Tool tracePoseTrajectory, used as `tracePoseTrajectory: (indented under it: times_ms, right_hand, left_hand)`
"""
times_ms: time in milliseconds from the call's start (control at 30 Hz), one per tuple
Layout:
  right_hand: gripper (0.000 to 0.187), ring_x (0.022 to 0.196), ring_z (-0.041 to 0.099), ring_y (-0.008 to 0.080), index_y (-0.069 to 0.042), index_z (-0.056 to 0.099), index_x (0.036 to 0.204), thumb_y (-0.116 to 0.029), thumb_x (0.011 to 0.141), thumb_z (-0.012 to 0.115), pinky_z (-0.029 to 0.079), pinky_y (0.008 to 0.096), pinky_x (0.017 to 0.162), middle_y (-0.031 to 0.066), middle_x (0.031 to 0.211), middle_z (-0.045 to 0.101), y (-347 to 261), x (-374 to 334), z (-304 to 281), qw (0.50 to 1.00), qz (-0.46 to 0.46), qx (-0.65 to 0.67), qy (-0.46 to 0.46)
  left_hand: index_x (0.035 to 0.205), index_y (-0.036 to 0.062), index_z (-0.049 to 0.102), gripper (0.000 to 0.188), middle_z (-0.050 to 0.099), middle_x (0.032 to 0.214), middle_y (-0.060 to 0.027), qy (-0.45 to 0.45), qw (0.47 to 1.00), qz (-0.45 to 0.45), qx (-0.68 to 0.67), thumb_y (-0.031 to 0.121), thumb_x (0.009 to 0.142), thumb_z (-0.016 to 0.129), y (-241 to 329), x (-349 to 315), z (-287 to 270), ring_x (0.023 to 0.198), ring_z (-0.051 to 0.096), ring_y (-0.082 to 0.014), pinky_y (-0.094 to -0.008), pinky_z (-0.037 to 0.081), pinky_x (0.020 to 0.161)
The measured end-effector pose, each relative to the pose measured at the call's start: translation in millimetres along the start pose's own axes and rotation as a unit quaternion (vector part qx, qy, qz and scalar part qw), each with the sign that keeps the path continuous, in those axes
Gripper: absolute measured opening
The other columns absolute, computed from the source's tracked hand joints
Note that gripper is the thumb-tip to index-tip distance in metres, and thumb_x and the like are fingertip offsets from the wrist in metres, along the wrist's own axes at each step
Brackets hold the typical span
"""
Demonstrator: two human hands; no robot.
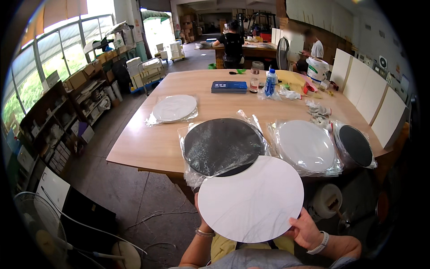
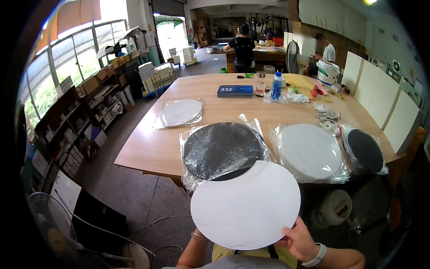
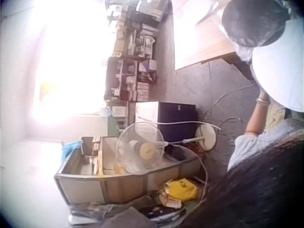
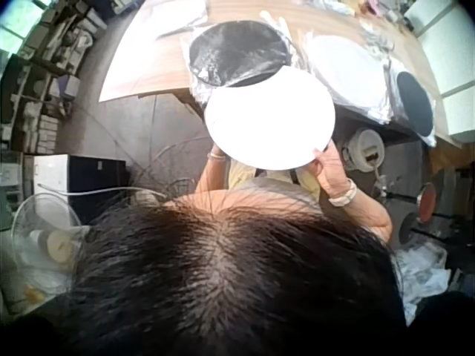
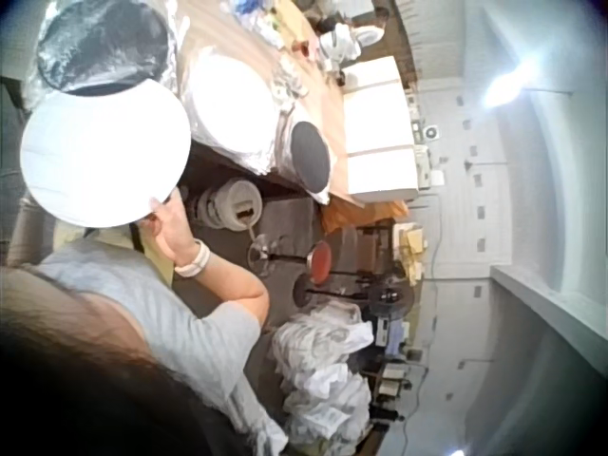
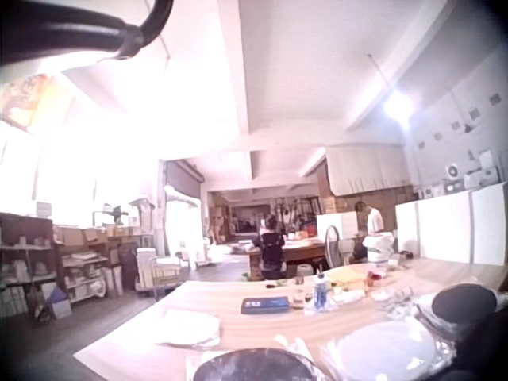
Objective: The person wraps round plates in clear plastic film at a workbench. They handle both white and black plates, peeling the film from a roll and smoothing it over the surface of each plate. The wrapped plates are stacked on the table as the process continues.
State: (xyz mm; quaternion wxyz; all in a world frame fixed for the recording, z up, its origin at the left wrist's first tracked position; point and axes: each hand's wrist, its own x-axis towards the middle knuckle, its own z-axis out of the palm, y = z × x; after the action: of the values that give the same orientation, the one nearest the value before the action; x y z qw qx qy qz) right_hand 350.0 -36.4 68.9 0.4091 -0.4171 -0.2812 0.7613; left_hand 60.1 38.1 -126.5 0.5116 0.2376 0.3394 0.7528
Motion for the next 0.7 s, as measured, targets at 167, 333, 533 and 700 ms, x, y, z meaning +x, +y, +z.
tracePoseTrajectory:
  times_ms: [167,333,533,700]
  right_hand:
    - [0.049,0.099,0.062,0.0250,-0.009,0.023,0.134,0.002,0.091,0.043,0.059,0.0369,0.074,0.0145,0.124,0.048,8.3,-3.9,7.9,1.000,0.013,0.012,0.004]
    - [0.050,0.104,0.060,0.0256,-0.012,0.028,0.134,0.001,0.089,0.047,0.058,0.0403,0.078,0.0112,0.126,0.048,2.1,-3.3,11.8,1.000,0.004,-0.003,0.022]
    - [0.051,0.103,0.061,0.0260,-0.011,0.029,0.133,0.003,0.088,0.047,0.059,0.0405,0.077,0.0118,0.125,0.049,6.9,-6.7,16.1,1.000,-0.001,-0.012,0.020]
    - [0.050,0.103,0.061,0.0263,-0.012,0.029,0.133,0.001,0.088,0.047,0.059,0.0404,0.078,0.0115,0.125,0.049,17.7,-0.9,13.3,0.999,0.003,-0.002,0.046]
  left_hand:
    - [0.105,0.0008,0.053,0.019,0.057,0.099,-0.0118,-0.033,0.949,0.150,0.277,0.011,0.089,0.057,-46.3,2.7,32.8,0.090,0.056,-0.0145,-0.0261,0.048,0.076]
    - [0.105,0.0007,0.054,0.020,0.058,0.101,-0.0122,-0.052,0.932,0.174,0.313,0.012,0.090,0.057,-46.4,7.3,32.2,0.091,0.057,-0.0166,-0.0283,0.048,0.077]
    - [0.106,0.0006,0.055,0.020,0.059,0.102,-0.0127,-0.070,0.924,0.176,0.333,0.013,0.090,0.056,-45.8,0.3,28.7,0.093,0.058,-0.0191,-0.0310,0.048,0.079]
    - [0.107,0.0005,0.056,0.021,0.060,0.103,-0.0131,-0.080,0.921,0.181,0.335,0.013,0.090,0.055,-48.4,-4.1,34.7,0.094,0.058,-0.0212,-0.0332,0.049,0.080]
